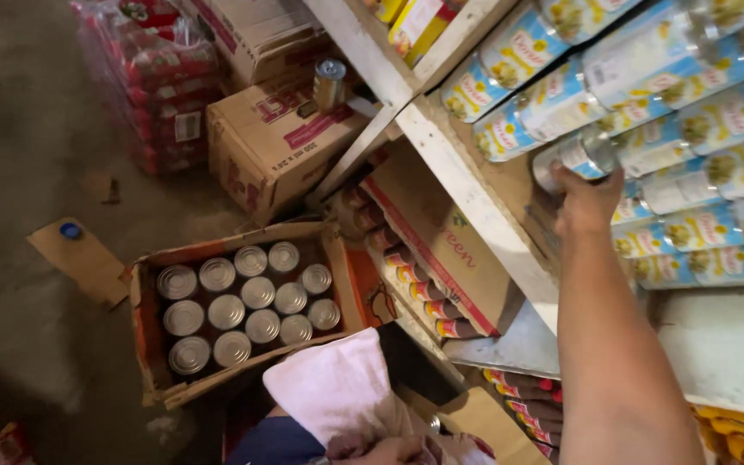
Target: Wiping canned goods with a cloth and placing them onto grocery store shelves.
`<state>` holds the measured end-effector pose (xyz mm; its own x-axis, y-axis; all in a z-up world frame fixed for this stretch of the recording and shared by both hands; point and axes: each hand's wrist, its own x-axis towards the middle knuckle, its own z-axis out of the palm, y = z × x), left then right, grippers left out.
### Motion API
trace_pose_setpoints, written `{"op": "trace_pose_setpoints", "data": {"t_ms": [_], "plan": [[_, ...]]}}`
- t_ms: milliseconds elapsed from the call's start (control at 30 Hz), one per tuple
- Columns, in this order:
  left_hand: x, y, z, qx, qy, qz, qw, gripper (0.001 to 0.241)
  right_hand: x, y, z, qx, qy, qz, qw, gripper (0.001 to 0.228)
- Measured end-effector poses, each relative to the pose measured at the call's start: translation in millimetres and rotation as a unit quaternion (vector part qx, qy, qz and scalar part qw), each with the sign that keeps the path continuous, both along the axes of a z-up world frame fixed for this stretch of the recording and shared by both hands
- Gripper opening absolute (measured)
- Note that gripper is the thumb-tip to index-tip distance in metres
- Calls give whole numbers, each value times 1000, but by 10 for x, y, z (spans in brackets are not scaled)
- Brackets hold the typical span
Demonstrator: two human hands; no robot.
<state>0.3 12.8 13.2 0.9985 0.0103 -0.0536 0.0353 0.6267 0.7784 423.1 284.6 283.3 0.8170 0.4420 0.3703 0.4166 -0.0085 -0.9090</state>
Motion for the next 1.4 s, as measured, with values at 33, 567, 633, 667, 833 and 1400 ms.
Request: {"op": "trace_pose_setpoints", "data": {"t_ms": [33,567,633,667,833,1400], "plan": [[-34,-22,-13,-73,27,-5,997,28,-99,65,34,1,-15,4,1000,79],[-187,205,670,177,35,21,983,13,209,155,-286,-33,-263,-23,964,93],[-134,146,749,140,37,54,988,15,1383,-108,-588,14,-133,-18,991,62],[-128,103,784,109,32,86,990,16,1905,-177,-858,60,-4,-22,998,55],[-214,82,828,151,35,104,982,23,192,-1076,-908,-97,-408,-161,893,19],[-324,297,923,-6,13,44,999,29,-2827,-72,-3082,-546,-172,458,680,74]]}}
